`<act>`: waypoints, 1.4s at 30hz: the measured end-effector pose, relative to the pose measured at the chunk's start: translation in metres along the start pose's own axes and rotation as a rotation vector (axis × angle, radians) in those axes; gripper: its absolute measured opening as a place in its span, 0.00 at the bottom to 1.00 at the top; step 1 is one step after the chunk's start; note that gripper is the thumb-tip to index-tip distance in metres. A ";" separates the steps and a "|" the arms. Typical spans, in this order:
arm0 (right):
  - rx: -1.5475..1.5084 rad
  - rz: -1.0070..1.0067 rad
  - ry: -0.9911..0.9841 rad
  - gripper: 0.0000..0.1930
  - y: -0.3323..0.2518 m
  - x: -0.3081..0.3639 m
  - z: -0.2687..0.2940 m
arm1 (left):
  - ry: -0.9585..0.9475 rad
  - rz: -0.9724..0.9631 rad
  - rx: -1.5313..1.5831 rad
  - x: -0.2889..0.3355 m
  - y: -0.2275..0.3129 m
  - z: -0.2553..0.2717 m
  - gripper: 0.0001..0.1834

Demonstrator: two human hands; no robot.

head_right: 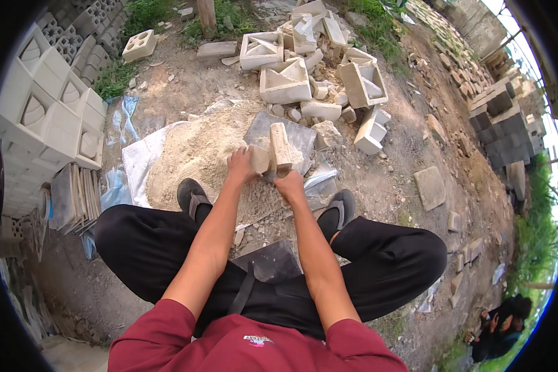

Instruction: The person shapes a concrete block by hitting its edges with a piece of stone, then clears dust and debris from the workspace.

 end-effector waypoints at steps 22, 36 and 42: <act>-0.412 0.005 0.101 0.22 -0.020 0.008 0.011 | -0.089 0.049 0.028 0.008 0.005 0.004 0.56; -0.347 0.062 0.269 0.22 -0.021 0.002 0.016 | -0.084 0.058 -0.019 0.012 0.009 0.012 0.56; 0.013 0.117 0.052 0.23 0.005 0.020 -0.014 | -0.004 0.044 -0.014 0.007 -0.002 0.001 0.54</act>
Point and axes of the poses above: each hand's wrist, its own x-axis away from the middle knuckle, its own z-axis out of the back of the hand, y = z × x, the point moved 5 cm from there along -x, towards the middle knuckle, and after that the axes turned 2 degrees about y, right-handed, at the moved point
